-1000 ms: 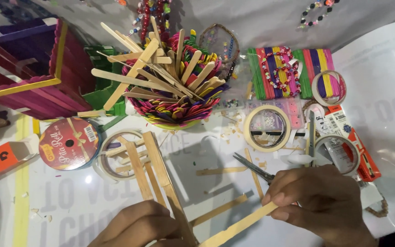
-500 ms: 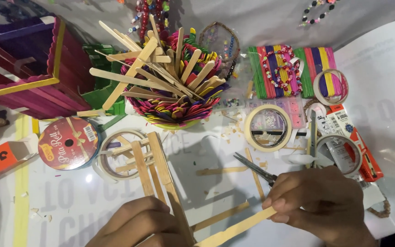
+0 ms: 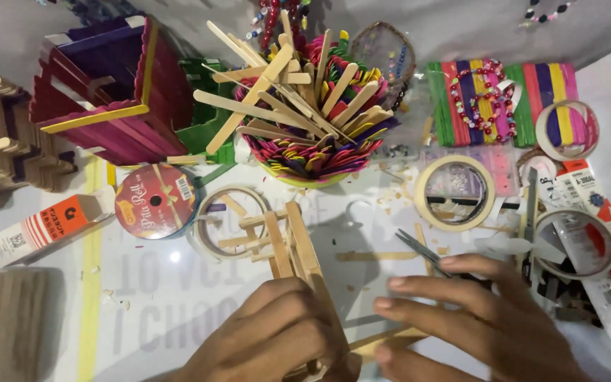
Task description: Detailing and assembling a structure made of popsicle sticks using glue and scissors.
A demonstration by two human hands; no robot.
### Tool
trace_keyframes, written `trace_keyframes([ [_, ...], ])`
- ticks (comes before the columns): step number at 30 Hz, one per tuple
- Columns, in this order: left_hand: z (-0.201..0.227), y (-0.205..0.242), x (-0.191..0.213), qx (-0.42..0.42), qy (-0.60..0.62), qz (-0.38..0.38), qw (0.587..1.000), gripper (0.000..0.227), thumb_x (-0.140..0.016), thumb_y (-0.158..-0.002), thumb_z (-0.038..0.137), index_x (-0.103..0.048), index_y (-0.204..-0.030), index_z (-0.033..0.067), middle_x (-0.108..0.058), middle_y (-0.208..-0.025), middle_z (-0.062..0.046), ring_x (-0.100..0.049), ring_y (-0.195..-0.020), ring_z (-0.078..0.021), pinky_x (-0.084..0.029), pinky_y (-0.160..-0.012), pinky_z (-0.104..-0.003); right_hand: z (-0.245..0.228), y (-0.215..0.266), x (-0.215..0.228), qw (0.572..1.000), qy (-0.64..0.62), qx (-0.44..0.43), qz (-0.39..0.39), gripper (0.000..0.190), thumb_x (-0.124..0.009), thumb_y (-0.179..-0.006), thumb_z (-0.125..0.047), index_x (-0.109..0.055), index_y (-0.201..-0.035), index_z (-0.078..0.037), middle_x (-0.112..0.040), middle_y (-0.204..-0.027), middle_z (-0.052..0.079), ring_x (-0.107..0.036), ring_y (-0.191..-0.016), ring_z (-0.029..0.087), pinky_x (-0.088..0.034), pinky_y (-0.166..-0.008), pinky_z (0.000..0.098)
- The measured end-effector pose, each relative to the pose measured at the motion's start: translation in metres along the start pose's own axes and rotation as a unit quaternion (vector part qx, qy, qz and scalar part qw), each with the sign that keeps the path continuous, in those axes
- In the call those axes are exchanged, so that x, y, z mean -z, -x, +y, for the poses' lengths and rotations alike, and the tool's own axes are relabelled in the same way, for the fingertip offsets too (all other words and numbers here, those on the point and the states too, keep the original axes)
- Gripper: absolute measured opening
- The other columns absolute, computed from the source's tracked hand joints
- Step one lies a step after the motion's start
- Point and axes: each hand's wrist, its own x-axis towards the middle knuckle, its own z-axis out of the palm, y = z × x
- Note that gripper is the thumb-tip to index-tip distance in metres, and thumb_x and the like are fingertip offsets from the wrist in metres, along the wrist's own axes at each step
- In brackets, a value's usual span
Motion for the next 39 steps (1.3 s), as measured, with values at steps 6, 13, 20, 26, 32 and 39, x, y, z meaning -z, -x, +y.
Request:
trace_keyframes([
  [6,-0.009,0.005,-0.002,-0.064,-0.013,-0.024,0.998,0.026,-0.049,-0.107,0.01,-0.054,-0.083,0.0044,-0.056,-0.083,-0.005,-0.055,-0.078,-0.0209,-0.048,-0.086,-0.033,0.004,-0.012,-0.002,0.978,-0.169,-0.042,-0.116,0.027,-0.079,-0.085,-0.039,-0.08,-0.108,-0.024,-0.084,-0.091,-0.011,-0.07,-0.079,0.014,-0.057,-0.073,0.0259],
  [13,-0.012,-0.001,-0.002,-0.119,-0.057,0.001,0.991,0.021,-0.056,-0.105,0.009,-0.061,-0.087,0.0002,-0.052,-0.083,-0.011,-0.056,-0.075,-0.0267,-0.049,-0.077,-0.038,0.007,-0.021,-0.001,0.981,-0.121,0.127,-0.081,0.006,-0.073,-0.093,-0.023,-0.074,-0.096,-0.017,-0.078,-0.103,0.0,-0.07,-0.07,0.018,-0.054,-0.065,0.0347],
  [20,-0.016,-0.001,0.002,-0.102,-0.034,0.0,0.994,0.021,-0.051,-0.106,0.014,-0.065,-0.094,0.0028,-0.058,-0.087,-0.009,-0.059,-0.077,-0.026,-0.048,-0.08,-0.037,0.006,-0.025,-0.002,0.986,-0.117,0.111,-0.046,0.007,-0.074,-0.09,-0.023,-0.076,-0.094,-0.017,-0.08,-0.101,0.0,-0.075,-0.077,0.014,-0.057,-0.067,0.0325],
  [26,-0.014,-0.005,0.004,-0.107,-0.087,0.029,0.99,0.007,-0.067,-0.097,0.009,-0.067,-0.092,0.0047,-0.063,-0.089,-0.008,-0.064,-0.084,-0.0268,-0.052,-0.082,-0.036,0.009,-0.022,-0.003,0.986,-0.115,0.111,-0.034,0.016,-0.078,-0.086,-0.018,-0.073,-0.101,-0.015,-0.08,-0.105,0.0,-0.076,-0.084,0.013,-0.059,-0.074,0.032],
  [32,-0.005,-0.01,0.017,-0.066,-0.049,0.028,0.996,0.01,-0.064,-0.095,0.009,-0.07,-0.098,0.0024,-0.068,-0.092,-0.011,-0.069,-0.08,-0.0267,-0.056,-0.079,-0.035,0.004,-0.023,0.036,0.992,-0.124,0.0,-0.001,0.034,-0.084,-0.078,-0.024,-0.069,-0.107,-0.017,-0.078,-0.115,0.007,-0.082,-0.095,0.021,-0.067,-0.092,0.0393],
  [39,-0.006,-0.009,0.018,-0.057,-0.034,0.023,0.998,0.014,-0.061,-0.096,0.012,-0.071,-0.1,0.0031,-0.065,-0.09,-0.011,-0.066,-0.076,-0.0247,-0.058,-0.078,-0.034,0.002,-0.01,0.034,0.995,-0.081,-0.03,0.047,0.016,-0.076,-0.081,-0.015,-0.071,-0.095,-0.016,-0.079,-0.1,0.008,-0.075,-0.073,0.022,-0.064,-0.073,0.0322],
])
